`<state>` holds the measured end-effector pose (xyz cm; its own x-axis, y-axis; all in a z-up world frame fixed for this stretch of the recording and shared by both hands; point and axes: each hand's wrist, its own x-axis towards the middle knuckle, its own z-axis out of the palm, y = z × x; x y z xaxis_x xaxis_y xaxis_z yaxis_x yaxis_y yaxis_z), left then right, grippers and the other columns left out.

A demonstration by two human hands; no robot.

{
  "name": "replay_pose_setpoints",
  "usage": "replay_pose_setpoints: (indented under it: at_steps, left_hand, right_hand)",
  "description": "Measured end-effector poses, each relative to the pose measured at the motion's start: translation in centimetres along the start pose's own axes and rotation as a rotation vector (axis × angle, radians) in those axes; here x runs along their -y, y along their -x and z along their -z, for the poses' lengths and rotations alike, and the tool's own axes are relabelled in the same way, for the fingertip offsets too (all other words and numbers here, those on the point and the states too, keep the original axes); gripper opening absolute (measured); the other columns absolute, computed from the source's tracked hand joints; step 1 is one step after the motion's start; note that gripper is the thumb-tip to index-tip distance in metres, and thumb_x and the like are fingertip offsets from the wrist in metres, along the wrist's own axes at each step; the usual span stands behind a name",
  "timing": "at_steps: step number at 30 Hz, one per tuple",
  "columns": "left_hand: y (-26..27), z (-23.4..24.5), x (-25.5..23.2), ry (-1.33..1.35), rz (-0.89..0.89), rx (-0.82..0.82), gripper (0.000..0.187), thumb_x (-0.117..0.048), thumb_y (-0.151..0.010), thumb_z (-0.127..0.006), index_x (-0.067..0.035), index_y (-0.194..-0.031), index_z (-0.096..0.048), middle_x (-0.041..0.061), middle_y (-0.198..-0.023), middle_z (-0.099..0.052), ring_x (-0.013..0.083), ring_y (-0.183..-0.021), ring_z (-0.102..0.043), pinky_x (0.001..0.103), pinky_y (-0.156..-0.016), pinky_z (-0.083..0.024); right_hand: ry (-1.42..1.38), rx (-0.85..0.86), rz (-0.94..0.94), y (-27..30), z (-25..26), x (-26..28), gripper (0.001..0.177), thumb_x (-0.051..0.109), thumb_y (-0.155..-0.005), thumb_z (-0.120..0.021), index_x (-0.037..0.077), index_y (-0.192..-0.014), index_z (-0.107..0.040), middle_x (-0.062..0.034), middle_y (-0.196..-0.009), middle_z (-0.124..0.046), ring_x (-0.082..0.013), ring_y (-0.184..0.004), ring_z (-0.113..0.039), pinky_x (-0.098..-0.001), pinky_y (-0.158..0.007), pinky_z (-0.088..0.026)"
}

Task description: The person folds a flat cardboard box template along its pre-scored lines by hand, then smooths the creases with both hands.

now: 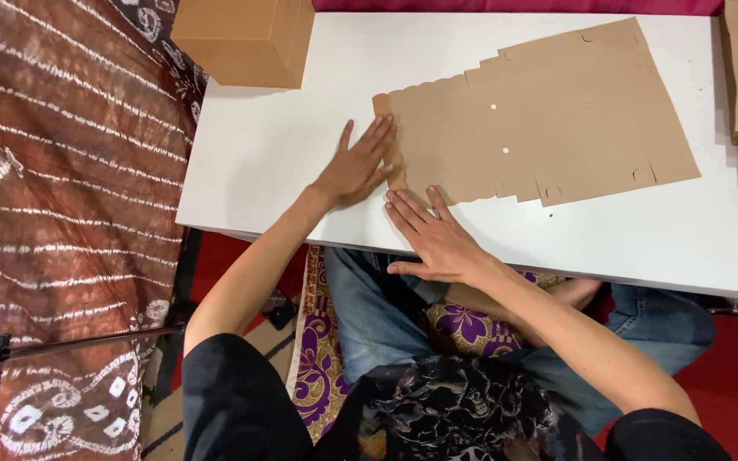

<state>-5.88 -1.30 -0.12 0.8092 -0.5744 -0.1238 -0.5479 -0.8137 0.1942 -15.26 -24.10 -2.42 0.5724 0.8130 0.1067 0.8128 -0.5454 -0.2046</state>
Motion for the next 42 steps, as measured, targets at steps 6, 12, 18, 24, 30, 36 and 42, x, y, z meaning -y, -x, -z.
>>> replay_pose_setpoints:
  at_steps: [6,12,18,24,30,36,42]
  left_hand:
    - [3.7,-2.1,-1.3,0.011,-0.222,0.042,0.068,-0.047,-0.111,-0.017,-0.008,-0.166,-0.015,0.015,-0.174,-0.010,0.0276,-0.160,-0.005,0.059,-0.127,0.000]
    - [3.1,-1.3,0.6,-0.047,-0.255,0.035,0.068,-0.050,-0.110,-0.013,-0.013,-0.167,-0.016,0.011,-0.174,-0.015,0.0238,-0.160,-0.010,0.057,-0.127,0.002]
    - [0.5,-0.6,2.5,-0.065,-0.161,0.007,0.063,-0.044,-0.111,-0.018,-0.014,-0.167,-0.016,0.007,-0.174,-0.014,0.0209,-0.160,-0.010,0.055,-0.128,0.002]
    - [-1.4,-0.6,3.8,-0.049,-0.051,-0.010,0.061,-0.044,-0.112,-0.019,-0.020,-0.168,-0.013,0.001,-0.175,-0.013,0.0168,-0.160,-0.011,0.050,-0.129,0.005]
    - [-2.0,-0.2,4.0,0.022,-0.002,-0.056,0.057,-0.039,-0.113,-0.019,-0.019,-0.167,-0.019,0.001,-0.174,-0.018,0.0159,-0.160,-0.015,0.046,-0.130,0.002]
    - [-2.3,-0.2,3.9,0.114,0.014,-0.112,0.053,-0.033,-0.115,-0.024,-0.017,-0.165,-0.029,0.004,-0.171,-0.028,0.0172,-0.158,-0.022,0.042,-0.131,-0.003]
    - [-2.0,0.7,3.6,0.127,-0.025,-0.097,0.053,-0.033,-0.114,-0.025,-0.017,-0.164,-0.029,0.005,-0.170,-0.029,0.0200,-0.157,-0.024,0.043,-0.132,-0.008]
  right_hand:
    - [-0.024,0.035,-0.010,0.0,0.5,0.2,0.101,0.082,-0.092,-0.038,0.000,-0.153,-0.035,-0.0208,-0.162,-0.031,-0.0314,-0.154,-0.021,-0.0629,-0.122,-0.002]
    - [-0.046,0.035,0.001,0.1,0.5,0.1,0.104,0.082,-0.092,-0.039,0.003,-0.159,-0.025,-0.0187,-0.165,-0.026,-0.0308,-0.154,-0.020,-0.0620,-0.122,-0.002]
    - [-0.031,0.027,0.006,0.1,0.6,0.2,0.105,0.082,-0.091,-0.039,0.004,-0.160,-0.023,-0.0184,-0.165,-0.026,-0.0305,-0.154,-0.020,-0.0618,-0.122,-0.003]
    - [-0.024,0.018,0.011,0.1,0.5,0.1,0.104,0.082,-0.092,-0.040,0.003,-0.159,-0.025,-0.0182,-0.166,-0.025,-0.0300,-0.154,-0.020,-0.0612,-0.123,-0.002]
    - [-0.043,0.009,0.010,0.0,0.5,-0.1,0.100,0.079,-0.094,-0.039,0.004,-0.160,-0.025,-0.0176,-0.166,-0.025,-0.0290,-0.154,-0.020,-0.0606,-0.122,-0.002]
    - [-0.095,0.015,-0.014,-2.7,0.5,-2.5,0.090,0.071,-0.100,-0.037,0.003,-0.159,-0.028,-0.0183,-0.167,-0.023,-0.0303,-0.155,-0.018,-0.0634,-0.120,0.002]
    - [-0.141,0.183,0.075,-6.7,4.2,-6.7,0.093,0.074,-0.101,-0.027,0.001,-0.158,-0.026,-0.0230,-0.166,-0.023,-0.0338,-0.156,-0.015,-0.0645,-0.121,0.007]
